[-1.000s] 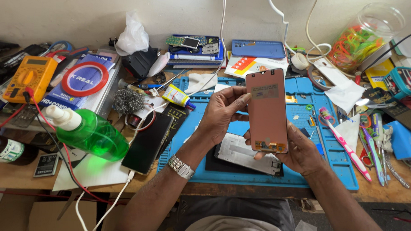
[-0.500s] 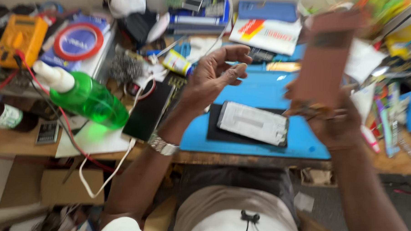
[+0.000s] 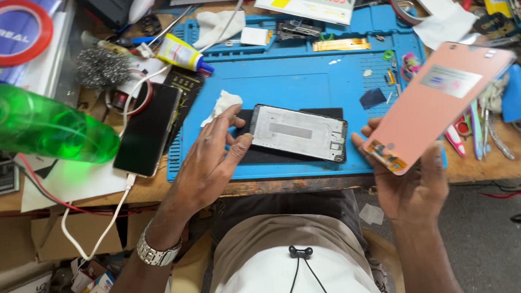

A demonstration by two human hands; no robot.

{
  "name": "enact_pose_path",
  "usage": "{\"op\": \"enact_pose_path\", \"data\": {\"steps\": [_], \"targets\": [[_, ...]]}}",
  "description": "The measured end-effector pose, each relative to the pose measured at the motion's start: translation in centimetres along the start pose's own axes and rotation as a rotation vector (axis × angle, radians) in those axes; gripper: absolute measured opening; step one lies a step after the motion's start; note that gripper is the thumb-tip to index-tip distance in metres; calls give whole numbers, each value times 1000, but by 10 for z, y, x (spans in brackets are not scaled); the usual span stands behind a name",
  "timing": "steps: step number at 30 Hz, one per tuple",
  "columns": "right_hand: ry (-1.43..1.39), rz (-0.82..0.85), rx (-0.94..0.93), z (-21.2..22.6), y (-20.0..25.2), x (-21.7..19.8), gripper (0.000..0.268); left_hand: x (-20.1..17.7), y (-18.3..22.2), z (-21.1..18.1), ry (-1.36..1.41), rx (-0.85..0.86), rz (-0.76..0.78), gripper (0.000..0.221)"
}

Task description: The person applies adhesive from a tube to the frame of a mobile phone, wipes the edges with a cloth, and then aligns and installs internal electronic components.

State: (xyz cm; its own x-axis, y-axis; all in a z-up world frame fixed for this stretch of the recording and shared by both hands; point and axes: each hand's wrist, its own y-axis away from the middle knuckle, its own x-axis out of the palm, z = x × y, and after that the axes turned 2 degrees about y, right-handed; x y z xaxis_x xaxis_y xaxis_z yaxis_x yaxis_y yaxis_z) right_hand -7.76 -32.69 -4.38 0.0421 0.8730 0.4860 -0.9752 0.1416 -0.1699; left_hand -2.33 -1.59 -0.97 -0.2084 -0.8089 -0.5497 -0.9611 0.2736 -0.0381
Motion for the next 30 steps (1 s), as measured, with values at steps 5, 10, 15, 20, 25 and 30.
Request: {"op": "enact_pose_path", "data": {"steps": [5,10,15,20,25,30], "targets": [[-7,6,25,-7,2,2,70,7,-2,8,94,-55,11,73],[-8,-27,47,-9,3,1,72,11,-1,18,350,64,-21,77],[-13,-23,21,-10,4,1,74,29,0,13,931,114,-82,76],[-35,-42,17,-14,5,4,77,59,-5,4,1405,181,-147,72],[-22,-30,-5,-14,8,8,77,87,-9,2,1593,200,-177,80],[-58,-46,-3,-15,8,15,74,103,-12,-2,1617,297,-86,82]]}}
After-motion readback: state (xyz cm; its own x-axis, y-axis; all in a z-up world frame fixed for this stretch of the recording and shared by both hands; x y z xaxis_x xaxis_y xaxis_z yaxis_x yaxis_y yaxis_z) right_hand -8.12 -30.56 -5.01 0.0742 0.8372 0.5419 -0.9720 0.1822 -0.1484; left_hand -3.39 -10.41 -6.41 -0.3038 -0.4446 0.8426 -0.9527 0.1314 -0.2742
